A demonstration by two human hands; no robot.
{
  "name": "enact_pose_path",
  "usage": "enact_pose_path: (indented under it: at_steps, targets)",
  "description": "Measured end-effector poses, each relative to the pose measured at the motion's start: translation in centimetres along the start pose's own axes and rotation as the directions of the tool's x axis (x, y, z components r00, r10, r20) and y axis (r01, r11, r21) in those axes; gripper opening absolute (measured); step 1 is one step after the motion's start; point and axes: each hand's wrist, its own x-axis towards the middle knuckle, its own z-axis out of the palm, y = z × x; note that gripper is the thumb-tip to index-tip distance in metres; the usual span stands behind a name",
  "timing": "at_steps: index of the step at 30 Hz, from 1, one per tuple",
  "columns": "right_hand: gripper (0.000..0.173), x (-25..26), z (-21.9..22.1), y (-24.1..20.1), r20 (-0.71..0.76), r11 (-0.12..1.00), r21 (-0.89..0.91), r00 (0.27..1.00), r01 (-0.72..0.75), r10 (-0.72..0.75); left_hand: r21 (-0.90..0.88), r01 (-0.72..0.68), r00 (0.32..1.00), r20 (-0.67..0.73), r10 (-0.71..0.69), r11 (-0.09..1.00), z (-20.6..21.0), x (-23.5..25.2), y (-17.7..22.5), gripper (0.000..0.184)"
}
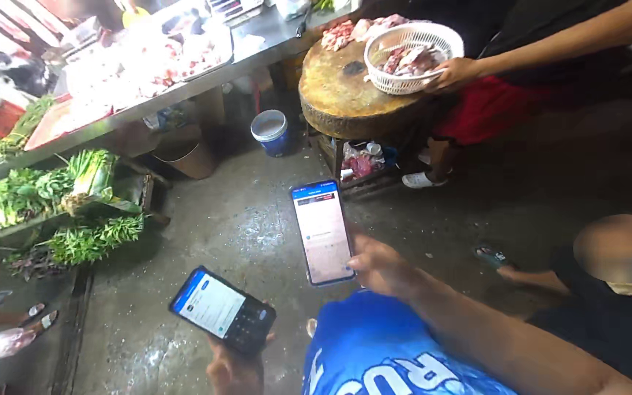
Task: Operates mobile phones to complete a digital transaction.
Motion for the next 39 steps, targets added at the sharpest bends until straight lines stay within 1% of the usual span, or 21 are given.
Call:
enact_pose_path:
  at_steps: [3, 5, 6, 9, 10, 11, 13, 15, 17, 19, 23, 26, 31, 33, 36, 39]
  targets:
    - [0.068, -0.3, -0.1, -0.9, -0.057, 0.999, -0.017, 0.998, 0.028, -0.029, 0.006, -0.011, 1.0, 0.02, 0.011, 1.0, 0.3, -0.3, 0.6, 0.082]
    - [0.069, -0.5, -0.2, -1.1, -0.068, 1.0, -0.01, 0.997, 0.023, -0.024, -0.004, -0.014, 0.999, 0.042, 0.014, 1.0, 0.5, -0.5, 0.7, 0.082]
    - [0.071, -0.7, -0.3, -1.0, -0.062, 1.0, 0.009, 0.998, 0.013, -0.012, -0.002, -0.014, 0.999, 0.038, 0.014, 1.0, 0.6, -0.7, 0.7, 0.083]
    - [0.073, -1.2, -0.3, -0.7, 0.02, 0.991, 0.128, 0.999, -0.033, 0.03, -0.024, -0.011, 0.999, 0.047, 0.012, 1.0, 1.0, -0.9, 0.4, 0.082]
    - [0.073, -1.3, -0.2, -0.7, 0.034, 0.99, 0.135, 0.999, -0.043, 0.038, -0.033, -0.009, 0.999, 0.05, 0.011, 0.999, 1.2, -0.9, 0.2, 0.082]
    - [0.072, -1.3, 0.1, -0.6, 0.038, 0.993, 0.112, 0.998, -0.044, 0.039, -0.036, -0.006, 0.999, 0.044, 0.007, 0.999, 1.4, -1.1, 0.2, 0.082]
    - [0.069, -1.4, 0.7, -0.4, 0.0, 1.0, -0.009, 1.0, -0.02, 0.02, -0.025, 0.0, 0.999, 0.041, 0.001, 1.0, 1.3, -1.5, 0.0, 0.083]
    - [0.065, -1.2, 1.4, -0.3, -0.097, 0.987, -0.16, 0.995, -0.02, 0.004, -0.026, 0.021, 0.999, 0.041, -0.02, 0.999, 0.9, -2.0, -0.1, 0.084]
    - [0.065, -0.9, 2.1, -0.3, -0.206, 0.962, -0.27, 0.979, -0.051, -0.006, -0.038, 0.044, 0.999, 0.032, -0.043, 0.998, 0.2, -2.6, 0.0, 0.084]
    - [0.066, -0.6, 2.3, -0.2, -0.256, 0.945, -0.322, 0.966, -0.061, -0.025, -0.047, 0.052, 0.999, 0.018, -0.051, 0.998, -0.4, -2.9, 0.0, 0.084]
    - [0.064, -0.7, 2.6, -0.3, -0.337, 0.943, -0.323, 0.941, -0.082, -0.033, 0.0, 0.042, 0.999, -0.023, -0.042, 0.999, -0.7, -3.2, 0.2, 0.085]
    - [0.063, -0.9, 2.2, -0.4, -0.294, 0.951, -0.299, 0.956, -0.082, -0.01, 0.01, 0.032, 0.999, -0.027, -0.032, 0.999, -0.8, -3.3, 0.3, 0.09]
    - [0.067, -1.6, 1.3, -0.2, -0.116, 0.975, -0.219, 0.993, -0.024, -0.002, -0.035, 0.027, 0.999, 0.025, -0.026, 0.999, -0.8, -3.2, 0.2, 0.084]
    - [0.067, -1.6, 1.4, -0.2, -0.106, 0.973, -0.232, 0.994, -0.014, -0.011, -0.05, 0.02, 0.999, 0.042, -0.018, 0.999, -0.8, -3.2, 0.1, 0.08]
    - [0.067, -1.7, 1.5, -0.3, -0.114, 0.966, -0.259, 0.993, -0.023, -0.007, -0.053, 0.019, 0.998, 0.06, -0.016, 0.998, -0.8, -3.2, 0.0, 0.08]
    - [0.069, -1.6, 1.6, -0.4, -0.125, 0.961, -0.274, 0.992, -0.038, 0.004, -0.066, 0.012, 0.999, 0.05, -0.009, 0.998, -0.5, -3.3, 0.1, 0.08]
